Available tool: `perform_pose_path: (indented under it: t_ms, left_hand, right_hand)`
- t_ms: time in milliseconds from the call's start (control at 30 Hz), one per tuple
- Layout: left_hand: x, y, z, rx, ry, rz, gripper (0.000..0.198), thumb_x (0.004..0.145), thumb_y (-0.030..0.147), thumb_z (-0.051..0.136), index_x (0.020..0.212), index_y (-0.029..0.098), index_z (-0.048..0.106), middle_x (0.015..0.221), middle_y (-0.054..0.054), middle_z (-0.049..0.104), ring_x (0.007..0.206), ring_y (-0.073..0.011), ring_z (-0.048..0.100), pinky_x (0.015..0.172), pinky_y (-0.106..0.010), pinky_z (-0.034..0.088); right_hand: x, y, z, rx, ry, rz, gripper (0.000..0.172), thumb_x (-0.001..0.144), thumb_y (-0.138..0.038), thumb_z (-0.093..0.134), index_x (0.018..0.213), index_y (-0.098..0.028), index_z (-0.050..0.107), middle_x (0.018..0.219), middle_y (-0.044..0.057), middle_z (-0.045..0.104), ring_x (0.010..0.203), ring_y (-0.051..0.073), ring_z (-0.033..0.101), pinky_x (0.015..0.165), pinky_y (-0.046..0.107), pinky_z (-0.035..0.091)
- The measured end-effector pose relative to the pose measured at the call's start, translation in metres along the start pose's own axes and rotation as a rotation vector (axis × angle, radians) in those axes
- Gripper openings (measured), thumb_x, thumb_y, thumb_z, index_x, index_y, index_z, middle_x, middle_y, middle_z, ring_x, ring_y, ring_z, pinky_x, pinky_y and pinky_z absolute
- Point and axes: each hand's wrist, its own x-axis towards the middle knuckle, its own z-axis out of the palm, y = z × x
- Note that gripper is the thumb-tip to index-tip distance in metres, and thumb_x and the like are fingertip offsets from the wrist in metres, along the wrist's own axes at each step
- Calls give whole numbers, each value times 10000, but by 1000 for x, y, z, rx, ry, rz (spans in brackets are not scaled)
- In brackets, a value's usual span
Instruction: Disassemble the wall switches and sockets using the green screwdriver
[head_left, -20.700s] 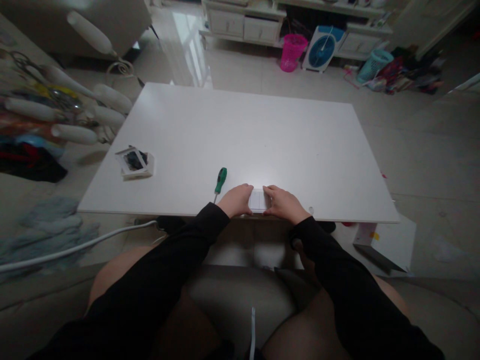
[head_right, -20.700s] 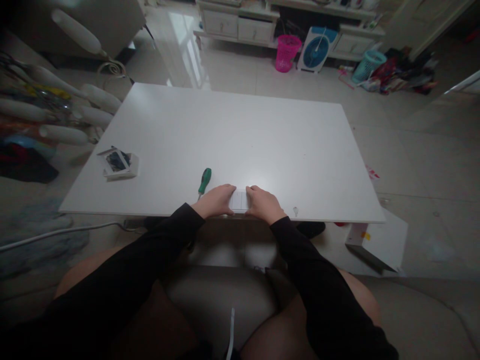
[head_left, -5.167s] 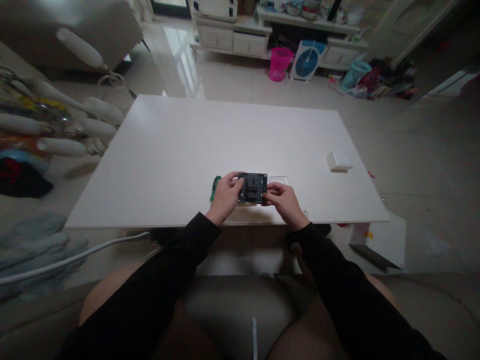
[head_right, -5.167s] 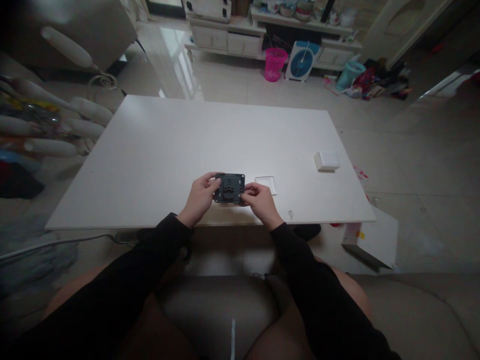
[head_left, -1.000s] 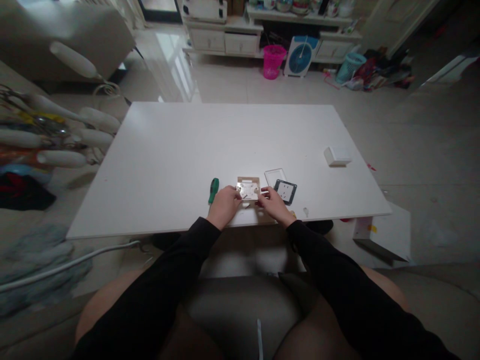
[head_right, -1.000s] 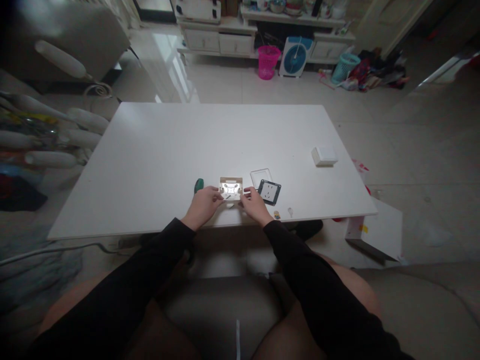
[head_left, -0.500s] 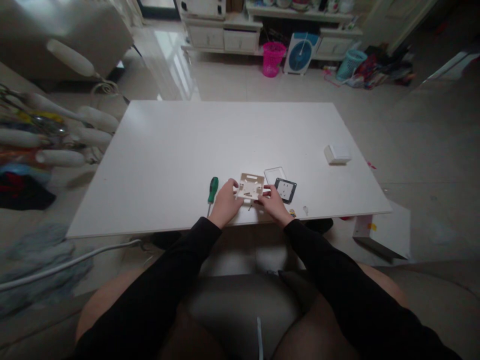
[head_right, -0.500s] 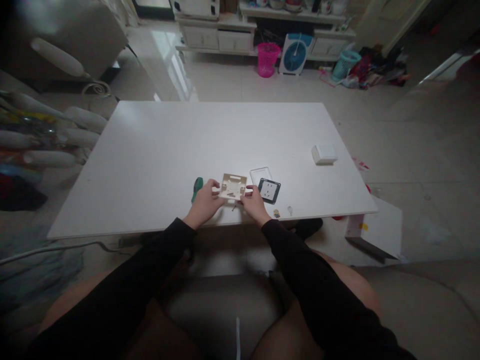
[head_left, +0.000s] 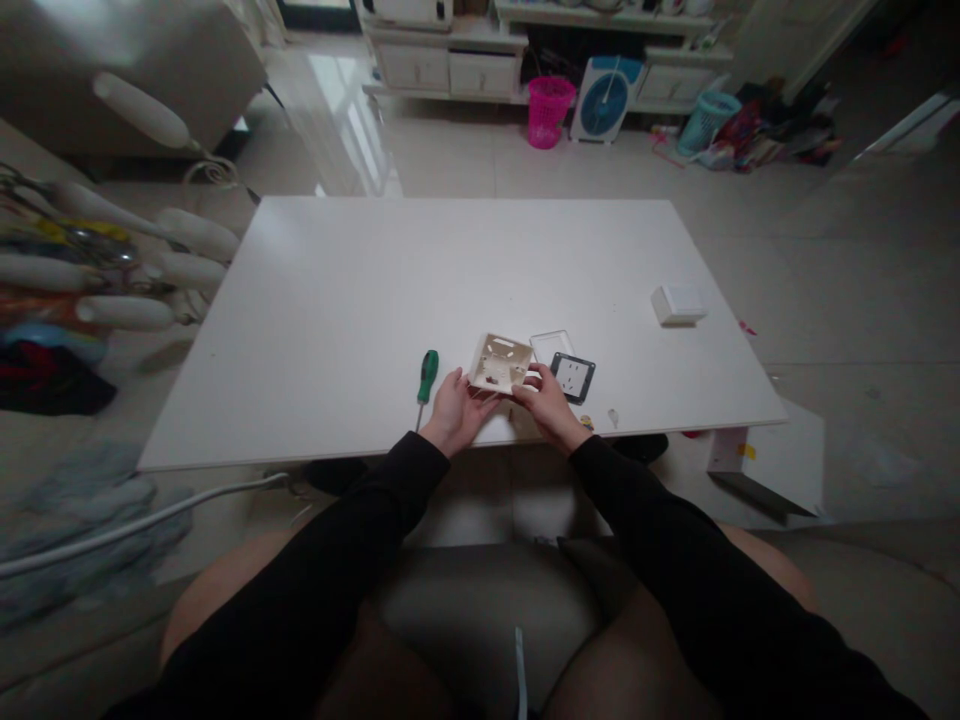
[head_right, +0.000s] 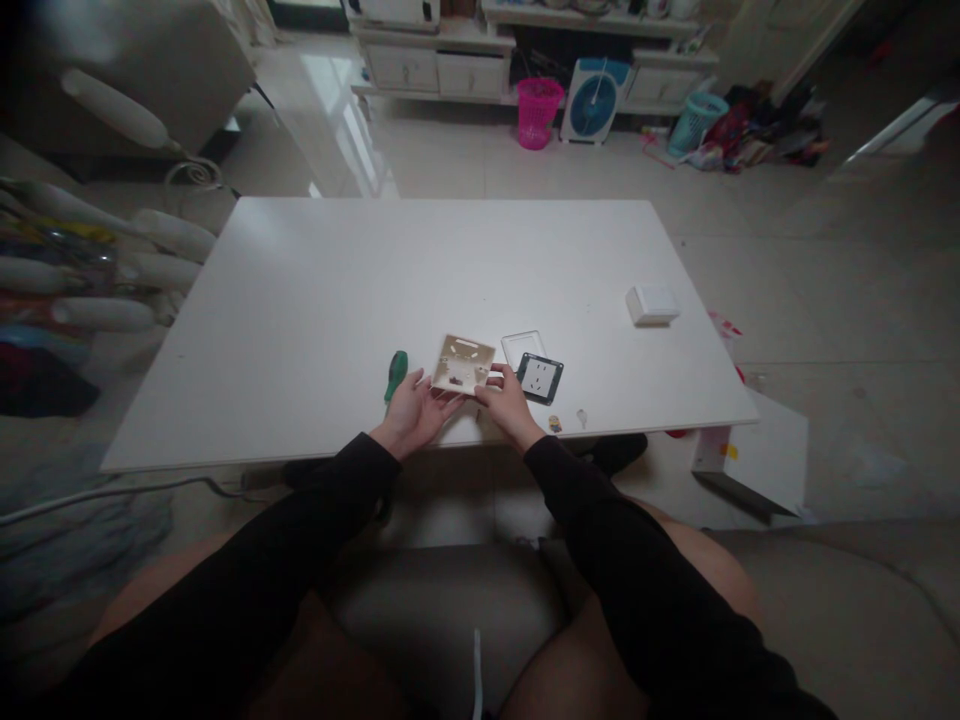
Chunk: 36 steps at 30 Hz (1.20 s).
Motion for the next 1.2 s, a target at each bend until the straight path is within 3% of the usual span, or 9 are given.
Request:
perform_pose_path:
  t_ms: [300,567,667,800,967,1067,1200]
  left_hand:
    - [3,0,2,-152,88,-45,328,1053,337,344,1017,182,631,976,-93,746,908,-159,728,969,-333,611]
    - [8,-5,1,-5,142,-11,146,914,38,523,918,136,631,836,-60,727,726,-89,699,879,-244,582]
    - [8,-9,1,260,97,31,175,911,-8,514,951,137,604,801,-51,729,646,-97,696,810,-273,590]
    - [4,-17,0,727,32,179,72,964,102,552,970,173,566,811,-58,737,627,-157,708,710,-323,587]
    - [3,-22,0,1265,-57,390,98,923,128,623,864,173,688,812,-71,754,823,-214,731,856,-349,559]
    - [7,-23,3,1444,-86,487,103,885,145,676,862,172,772,936,-102,789,950,-244,727,929,-357,534]
    - [14,-30,8,1495,-107,477,113,869,172,700,895,159,809,935,-118,795,929,-258,728,904,-359,536]
  right_hand:
    - [-3,-5,1,42,3,-11,489,667,-217,772,1090,-254,530,948,-11,685,943,180,718,932,412,620]
    - [2,-7,0,106,26,-17,494,678,-213,814,1072,-268,521,924,-36,695,854,167,751,957,440,644]
    - [3,-11,-3,113,65,-35,502,692,-228,831,1076,-265,510,924,-31,670,810,163,748,939,438,652]
    - [4,-17,-6,115,111,-67,489,709,-245,832,1070,-257,504,925,-25,643,776,158,742,913,426,655]
    - [2,-26,-6,123,140,-83,475,718,-232,822,1059,-261,493,925,-26,643,773,148,735,912,406,656]
    - [1,-31,-5,147,149,-80,441,738,-208,789,1060,-263,493,919,-32,652,768,142,733,926,407,660]
    - [0,-36,-4,172,151,-78,421,738,-181,783,1042,-256,502,902,-37,648,769,139,732,919,400,667]
